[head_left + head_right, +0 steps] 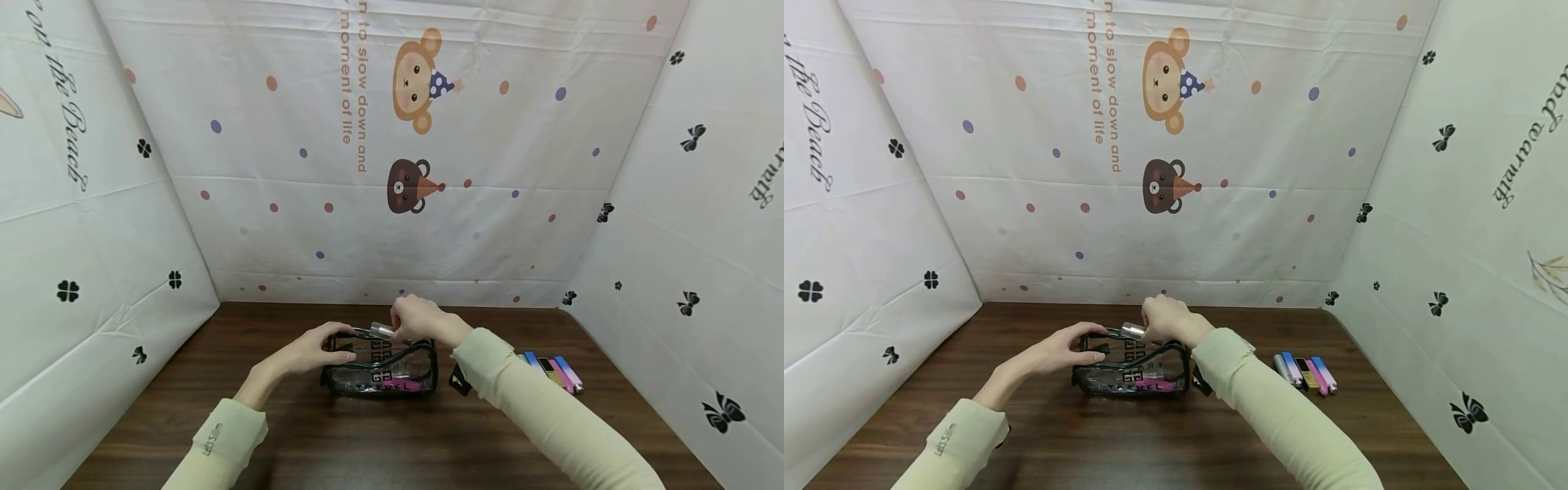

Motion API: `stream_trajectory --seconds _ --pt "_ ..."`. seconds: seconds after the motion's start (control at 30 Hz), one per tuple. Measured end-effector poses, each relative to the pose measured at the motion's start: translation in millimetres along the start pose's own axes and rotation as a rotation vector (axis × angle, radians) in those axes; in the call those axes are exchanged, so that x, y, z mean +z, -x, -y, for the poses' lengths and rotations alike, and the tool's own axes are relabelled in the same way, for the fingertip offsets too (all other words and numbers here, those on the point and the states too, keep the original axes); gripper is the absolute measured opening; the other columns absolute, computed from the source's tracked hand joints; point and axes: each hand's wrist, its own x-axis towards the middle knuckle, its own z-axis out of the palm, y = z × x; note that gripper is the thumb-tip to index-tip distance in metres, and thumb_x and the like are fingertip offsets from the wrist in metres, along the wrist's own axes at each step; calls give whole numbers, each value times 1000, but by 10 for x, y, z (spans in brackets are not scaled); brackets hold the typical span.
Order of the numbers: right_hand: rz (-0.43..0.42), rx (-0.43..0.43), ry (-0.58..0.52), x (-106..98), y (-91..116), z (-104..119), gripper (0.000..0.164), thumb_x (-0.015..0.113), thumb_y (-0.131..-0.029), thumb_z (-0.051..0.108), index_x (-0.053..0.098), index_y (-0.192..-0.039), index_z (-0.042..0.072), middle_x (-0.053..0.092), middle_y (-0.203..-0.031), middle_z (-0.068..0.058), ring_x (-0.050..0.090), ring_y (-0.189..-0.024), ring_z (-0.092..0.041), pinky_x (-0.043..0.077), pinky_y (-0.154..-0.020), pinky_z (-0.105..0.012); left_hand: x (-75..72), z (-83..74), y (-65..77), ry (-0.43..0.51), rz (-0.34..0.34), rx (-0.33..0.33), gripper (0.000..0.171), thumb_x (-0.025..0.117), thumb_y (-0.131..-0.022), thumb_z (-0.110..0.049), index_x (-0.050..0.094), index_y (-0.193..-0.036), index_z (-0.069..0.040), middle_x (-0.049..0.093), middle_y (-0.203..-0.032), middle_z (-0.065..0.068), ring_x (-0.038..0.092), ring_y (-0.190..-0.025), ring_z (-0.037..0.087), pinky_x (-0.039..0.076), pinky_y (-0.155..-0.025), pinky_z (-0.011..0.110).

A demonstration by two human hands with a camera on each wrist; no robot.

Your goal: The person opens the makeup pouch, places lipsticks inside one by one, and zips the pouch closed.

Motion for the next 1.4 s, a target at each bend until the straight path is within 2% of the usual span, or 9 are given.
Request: stream_trajectory --seconds 0.4,0.63,0.8,0.93,1.07,1.2,1.27,1.4 --pt "28 11 38 173 -59 51 22 78 -81 25 63 -67 17 60 -66 5 52 -58 -11 40 -52 -27 11 -3 -12 3 -1 -1 59 66 -88 -49 50 -138 -24 45 -146 4 46 -133 29 43 -102 52" --pt "27 -1 39 243 -62 30 22 79 -80 27 65 -66 18 60 -66 7 52 -58 -10 41 -53 -27 9 -9 -19 -5 4 -1 60 66 -88 -50 49 -139 -23 46 -146 4 47 -132 28 44 -102 52" --pt "21 -28 -5 228 -28 1 22 79 -81 28 66 -67 16 60 -64 5 51 -56 -10 39 -51 -26 14 -4 -33 -5 8 -6 60 65 -88 -50 49 -139 -24 45 -147 4 45 -134 30 42 -103 53" --pt "-35 -54 -64 156 54 -76 19 72 -88 26 69 -74 13 63 -65 2 50 -53 -10 37 -48 -24 11 -5 -30 -8 14 -16 60 65 -88 -52 49 -139 -25 43 -148 4 43 -136 30 41 -104 54" --pt "-158 -47 -92 101 147 -278 18 65 -93 24 70 -80 12 64 -65 2 51 -50 -9 39 -47 -23 -5 1 -18 -12 12 -14 61 65 -88 -51 49 -140 -24 42 -149 6 41 -137 32 40 -105 56" --pt "-251 33 -88 108 254 -609 16 62 -95 22 69 -86 11 63 -67 2 51 -51 -9 42 -49 -25 -6 6 -16 -17 11 -6 61 65 -88 -50 48 -140 -23 42 -149 5 40 -138 32 38 -106 56" --pt "-266 89 -66 137 320 -807 15 61 -95 21 68 -88 10 64 -69 1 52 -53 -10 42 -51 -26 -3 11 -19 -20 13 4 61 65 -88 -50 48 -140 -22 42 -149 6 39 -138 33 38 -106 57" --pt "-217 205 -29 216 476 -1193 14 60 -95 20 66 -91 8 64 -73 -2 54 -58 -13 43 -53 -29 1 17 -8 -18 15 6 62 64 -89 -50 47 -141 -21 42 -149 7 39 -138 34 39 -105 57"
